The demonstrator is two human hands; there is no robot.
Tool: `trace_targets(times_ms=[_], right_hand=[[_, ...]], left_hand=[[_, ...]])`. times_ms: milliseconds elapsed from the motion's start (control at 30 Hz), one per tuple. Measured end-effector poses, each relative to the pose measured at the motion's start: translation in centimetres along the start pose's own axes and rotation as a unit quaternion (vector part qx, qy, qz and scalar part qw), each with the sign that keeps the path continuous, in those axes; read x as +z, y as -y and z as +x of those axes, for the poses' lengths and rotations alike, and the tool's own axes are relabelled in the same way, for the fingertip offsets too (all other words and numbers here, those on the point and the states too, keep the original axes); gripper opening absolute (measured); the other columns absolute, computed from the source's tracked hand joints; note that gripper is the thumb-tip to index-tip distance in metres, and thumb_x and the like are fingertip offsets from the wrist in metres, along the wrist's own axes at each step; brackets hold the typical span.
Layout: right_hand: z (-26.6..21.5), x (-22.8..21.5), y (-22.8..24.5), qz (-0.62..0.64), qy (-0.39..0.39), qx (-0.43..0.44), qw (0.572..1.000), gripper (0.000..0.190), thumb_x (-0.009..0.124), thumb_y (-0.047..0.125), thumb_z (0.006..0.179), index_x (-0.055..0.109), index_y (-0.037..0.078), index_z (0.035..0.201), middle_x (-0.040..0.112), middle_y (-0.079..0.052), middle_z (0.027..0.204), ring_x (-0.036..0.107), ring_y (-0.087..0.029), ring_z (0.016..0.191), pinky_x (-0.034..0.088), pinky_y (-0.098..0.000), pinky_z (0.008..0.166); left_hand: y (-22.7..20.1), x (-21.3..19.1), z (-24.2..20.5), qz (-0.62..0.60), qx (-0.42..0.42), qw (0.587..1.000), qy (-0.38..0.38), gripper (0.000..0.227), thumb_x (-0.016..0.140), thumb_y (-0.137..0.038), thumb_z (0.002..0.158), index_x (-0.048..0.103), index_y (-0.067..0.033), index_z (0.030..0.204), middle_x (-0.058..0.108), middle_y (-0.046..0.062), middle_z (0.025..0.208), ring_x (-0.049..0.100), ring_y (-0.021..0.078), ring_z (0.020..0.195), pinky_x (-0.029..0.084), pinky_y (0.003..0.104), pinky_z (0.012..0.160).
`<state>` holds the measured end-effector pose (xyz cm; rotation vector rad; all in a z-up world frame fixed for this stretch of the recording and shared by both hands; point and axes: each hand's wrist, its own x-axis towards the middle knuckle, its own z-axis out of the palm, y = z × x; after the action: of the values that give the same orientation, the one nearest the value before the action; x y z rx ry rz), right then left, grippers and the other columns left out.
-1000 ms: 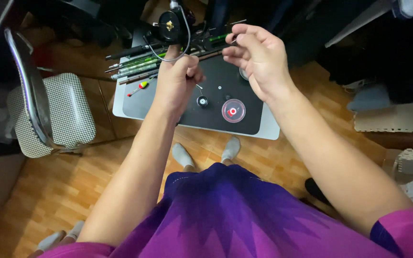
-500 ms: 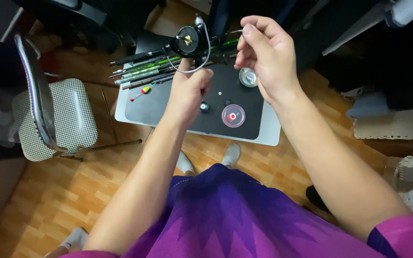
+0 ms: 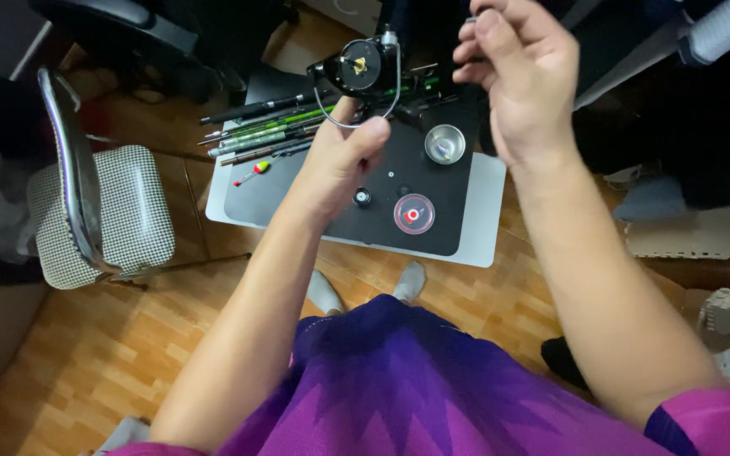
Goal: Assembling and cleaning a fishing reel at a workspace.
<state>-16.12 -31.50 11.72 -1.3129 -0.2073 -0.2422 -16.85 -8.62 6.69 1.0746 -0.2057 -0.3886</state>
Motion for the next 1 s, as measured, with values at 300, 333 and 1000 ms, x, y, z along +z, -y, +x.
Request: trace_targets(times_ms=[300, 333, 1000], right_hand=[[1.7, 1.4, 1.8, -0.052, 0.065, 0.071, 0.994, 0.026, 0.068, 0.008, 0.106, 0.068, 0.003, 0.131, 0.073, -0.008, 0.117, 0.072, -0.014, 0.092, 0.061, -0.0276, 0.084], [1.7, 1.4, 1.8, -0.052, 0.065, 0.069, 0.994, 0.026, 0.068, 0.008, 0.106, 0.068, 0.003, 0.131, 0.073, -0.008, 0.117, 0.072, -0.014, 0.092, 0.061, -0.0276, 0.084], [1.8, 1.2, 1.4, -0.053, 0.05, 0.083, 0.994, 0.022, 0.072, 0.009, 0.101, 0.068, 0.003, 0.122, 0.069, -0.001, 0.095, 0.068, -0.009, 0.081, 0.059, -0.0248, 0.076]], left_hand=[[-1.2, 0.0, -0.4, 0.05, -0.03, 0.998, 0.006, 0.039, 0.059, -0.048, 0.098, 0.057, -0.0133, 0.116, 0.044, -0.007, 0.07, 0.04, 0.0051, 0.063, 0.029, 0.022, 0.056], [-0.9, -0.2, -0.3, 0.051, -0.028, 0.998, 0.008, 0.039, 0.059, -0.048, 0.098, 0.057, -0.0133, 0.116, 0.044, -0.007, 0.07, 0.04, 0.0051, 0.063, 0.029, 0.022, 0.056], [0.1, -0.9, -0.2, 0.008, -0.076, 0.997, 0.01, 0.021, 0.059, -0.031, 0.099, 0.059, -0.0123, 0.107, 0.044, -0.009, 0.083, 0.038, 0.0041, 0.066, 0.031, 0.021, 0.059]])
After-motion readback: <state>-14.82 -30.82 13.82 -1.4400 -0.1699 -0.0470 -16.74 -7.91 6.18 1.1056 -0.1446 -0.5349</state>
